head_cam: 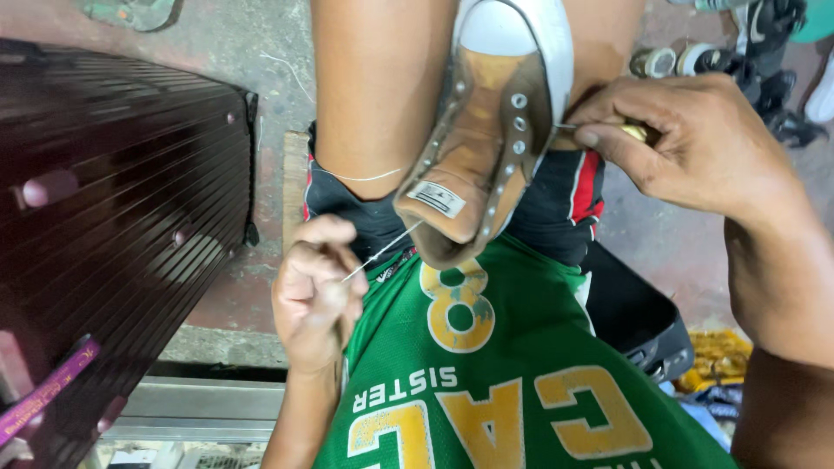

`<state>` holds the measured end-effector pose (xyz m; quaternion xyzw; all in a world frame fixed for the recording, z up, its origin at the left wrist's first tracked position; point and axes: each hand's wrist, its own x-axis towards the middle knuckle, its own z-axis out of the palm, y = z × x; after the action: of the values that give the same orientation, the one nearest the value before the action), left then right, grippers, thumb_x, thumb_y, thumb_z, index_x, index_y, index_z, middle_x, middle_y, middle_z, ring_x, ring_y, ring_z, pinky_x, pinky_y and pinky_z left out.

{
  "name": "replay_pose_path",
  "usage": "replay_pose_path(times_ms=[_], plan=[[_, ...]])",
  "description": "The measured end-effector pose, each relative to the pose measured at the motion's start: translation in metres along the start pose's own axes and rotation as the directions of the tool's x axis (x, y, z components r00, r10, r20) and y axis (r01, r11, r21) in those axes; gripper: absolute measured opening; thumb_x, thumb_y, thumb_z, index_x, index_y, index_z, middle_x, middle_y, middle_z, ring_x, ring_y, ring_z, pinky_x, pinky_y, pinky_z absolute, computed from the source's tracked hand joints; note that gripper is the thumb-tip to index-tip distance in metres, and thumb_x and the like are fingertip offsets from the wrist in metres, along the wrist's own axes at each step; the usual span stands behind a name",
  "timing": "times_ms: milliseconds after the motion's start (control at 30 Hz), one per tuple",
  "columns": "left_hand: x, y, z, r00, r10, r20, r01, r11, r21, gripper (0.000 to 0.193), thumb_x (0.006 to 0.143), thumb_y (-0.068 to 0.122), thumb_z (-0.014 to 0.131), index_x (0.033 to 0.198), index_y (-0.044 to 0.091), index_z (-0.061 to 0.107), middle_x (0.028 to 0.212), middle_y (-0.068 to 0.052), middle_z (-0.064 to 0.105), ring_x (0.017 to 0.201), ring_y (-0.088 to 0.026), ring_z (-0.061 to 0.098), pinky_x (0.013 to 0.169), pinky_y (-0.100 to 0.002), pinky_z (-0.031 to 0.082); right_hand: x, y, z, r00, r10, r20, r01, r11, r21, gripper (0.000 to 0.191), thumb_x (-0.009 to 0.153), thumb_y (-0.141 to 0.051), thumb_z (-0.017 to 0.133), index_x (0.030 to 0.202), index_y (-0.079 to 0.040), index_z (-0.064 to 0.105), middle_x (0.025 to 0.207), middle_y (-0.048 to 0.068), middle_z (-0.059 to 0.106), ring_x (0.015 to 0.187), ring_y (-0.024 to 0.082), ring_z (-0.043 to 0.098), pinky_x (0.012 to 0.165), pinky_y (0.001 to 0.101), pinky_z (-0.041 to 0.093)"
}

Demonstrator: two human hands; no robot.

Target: The person sits with a canvas sneaker on their lap and hand-stitches its upper with a needle and thread, pulling stitches tight along the shoe body and repositioning the shoe to continue sewing.

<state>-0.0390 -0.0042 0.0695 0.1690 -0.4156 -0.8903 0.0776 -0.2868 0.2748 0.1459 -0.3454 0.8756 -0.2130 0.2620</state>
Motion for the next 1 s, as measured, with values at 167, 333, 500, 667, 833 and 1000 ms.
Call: replay_pose_path(times_ms=[167,333,500,667,833,1000], plan=[[0.012,-0.012,0.025,0.961,-0.257,0.099,0.273,0.936,-0.221,0.017,0.104,0.019,0.062,0.108,0.003,0.063,0.090,-0.008,0.059,0.076,-0.011,0.053,0.063,-0.024,0.040,-0.005,0.003,0.001,1.000,0.026,-0.013,-0.025,0.998,0.050,0.016,0.096,-0.008,0.066,0.110,-0.006,0.073,0.098,0.010,0.075,0.082,0.026,0.074,0.071,0.0348,0.057],[0.028,-0.039,0.049,0.874,-0.468,-0.136,0.478,0.770,0.422,0.020,0.102,0.015,0.048,0.090,0.001,0.056,0.069,-0.002,0.053,0.055,-0.010,0.046,0.048,-0.026,0.039,-0.005,0.002,-0.001,0.994,-0.086,-0.062,0.089,0.995,0.045,0.015,0.095,-0.008,0.069,0.110,-0.005,0.072,0.099,0.011,0.074,0.082,0.029,0.072,0.071,0.0370,0.057],[0.048,-0.073,0.063,0.790,-0.605,-0.098,0.599,0.727,0.335,0.027,0.108,0.021,0.049,0.089,0.003,0.057,0.071,0.000,0.052,0.059,-0.010,0.047,0.050,-0.027,0.036,-0.002,0.005,-0.010,0.989,-0.135,-0.060,0.135,0.991,-0.004,0.011,0.096,-0.015,0.072,0.104,-0.008,0.073,0.093,0.009,0.073,0.074,0.030,0.070,0.063,0.0399,0.054],[0.047,-0.113,0.054,0.721,-0.692,0.033,0.692,0.722,0.006,0.011,0.109,0.018,0.057,0.106,0.007,0.054,0.080,-0.002,0.053,0.065,-0.012,0.050,0.052,-0.026,0.039,0.011,0.016,-0.029,0.963,-0.268,0.015,0.268,0.962,-0.054,0.005,0.094,-0.014,0.071,0.098,-0.010,0.071,0.088,0.005,0.071,0.074,0.029,0.070,0.060,0.0408,0.052],[0.063,-0.149,0.019,0.661,-0.744,0.098,0.592,0.598,0.541,0.015,0.103,0.018,0.049,0.115,0.011,0.056,0.099,-0.003,0.061,0.087,-0.011,0.061,0.067,-0.023,0.050,0.026,0.028,-0.042,0.924,-0.376,0.067,0.373,0.927,0.046,0.003,0.089,-0.011,0.070,0.089,-0.010,0.067,0.082,0.003,0.068,0.068,0.026,0.070,0.057,0.0382,0.053],[0.070,-0.154,0.018,0.710,-0.677,0.191,0.643,0.735,0.214,0.019,0.110,0.015,0.050,0.123,0.004,0.056,0.107,-0.005,0.061,0.091,-0.012,0.058,0.069,-0.024,0.048,0.037,0.033,-0.044,0.923,-0.355,0.151,0.361,0.933,-0.013,0.011,0.088,-0.013,0.072,0.081,-0.010,0.064,0.069,0.003,0.062,0.061,0.023,0.068,0.050,0.0388,0.051]])
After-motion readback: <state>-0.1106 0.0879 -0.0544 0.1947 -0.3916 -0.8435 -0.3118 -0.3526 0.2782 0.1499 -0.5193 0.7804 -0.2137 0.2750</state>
